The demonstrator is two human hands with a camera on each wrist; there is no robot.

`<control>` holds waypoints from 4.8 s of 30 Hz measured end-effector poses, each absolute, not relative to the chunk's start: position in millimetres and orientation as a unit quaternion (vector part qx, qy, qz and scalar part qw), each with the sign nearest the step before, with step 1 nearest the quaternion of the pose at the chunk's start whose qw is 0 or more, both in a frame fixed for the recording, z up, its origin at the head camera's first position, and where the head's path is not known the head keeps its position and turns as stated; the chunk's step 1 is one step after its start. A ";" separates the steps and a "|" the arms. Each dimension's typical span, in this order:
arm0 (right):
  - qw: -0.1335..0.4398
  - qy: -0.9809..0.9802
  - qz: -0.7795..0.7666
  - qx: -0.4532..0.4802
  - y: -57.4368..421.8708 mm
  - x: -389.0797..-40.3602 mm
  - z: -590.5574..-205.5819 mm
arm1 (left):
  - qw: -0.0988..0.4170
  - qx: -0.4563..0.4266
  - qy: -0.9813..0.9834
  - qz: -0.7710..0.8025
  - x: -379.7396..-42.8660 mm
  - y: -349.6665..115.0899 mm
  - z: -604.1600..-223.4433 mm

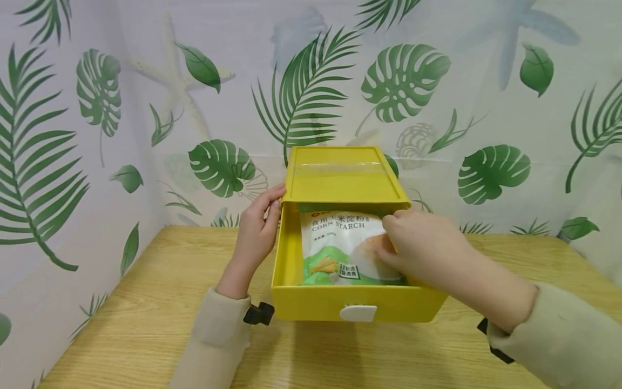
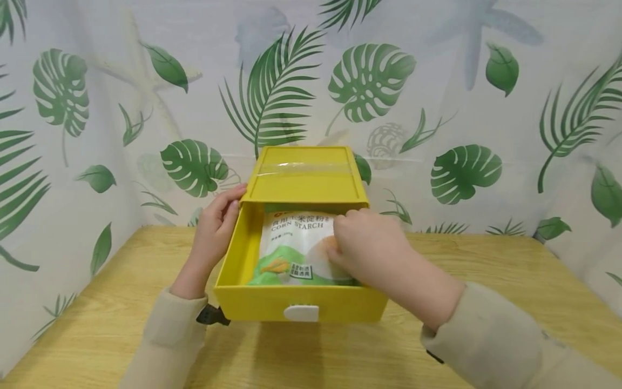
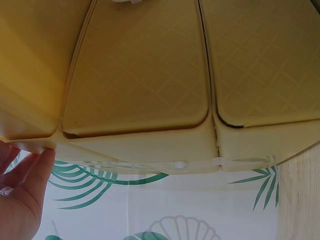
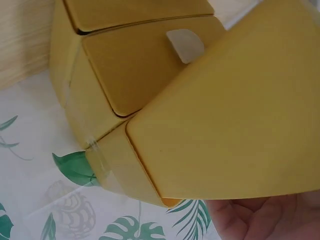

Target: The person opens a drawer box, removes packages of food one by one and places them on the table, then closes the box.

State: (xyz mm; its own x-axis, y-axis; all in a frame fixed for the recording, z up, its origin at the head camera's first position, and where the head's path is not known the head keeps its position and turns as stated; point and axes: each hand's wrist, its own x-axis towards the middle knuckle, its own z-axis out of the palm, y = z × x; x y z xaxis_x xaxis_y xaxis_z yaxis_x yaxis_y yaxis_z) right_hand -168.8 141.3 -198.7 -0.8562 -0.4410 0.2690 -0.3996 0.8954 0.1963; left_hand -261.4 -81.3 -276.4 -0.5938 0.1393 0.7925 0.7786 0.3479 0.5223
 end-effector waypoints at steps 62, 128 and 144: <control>0.031 -0.977 0.031 0.211 130.0 -183.2 -210.6 | 0.333 -0.310 -0.746 -0.486 -265.5 -83.2 -278.2; -0.157 -0.729 0.639 0.189 135.1 -174.4 -188.0 | 0.347 -0.307 -0.749 -0.474 -265.8 -83.5 -278.8; -0.175 -0.661 0.668 0.293 157.6 -167.9 -172.8 | 0.352 -0.310 -0.745 -0.474 -265.5 -83.5 -277.5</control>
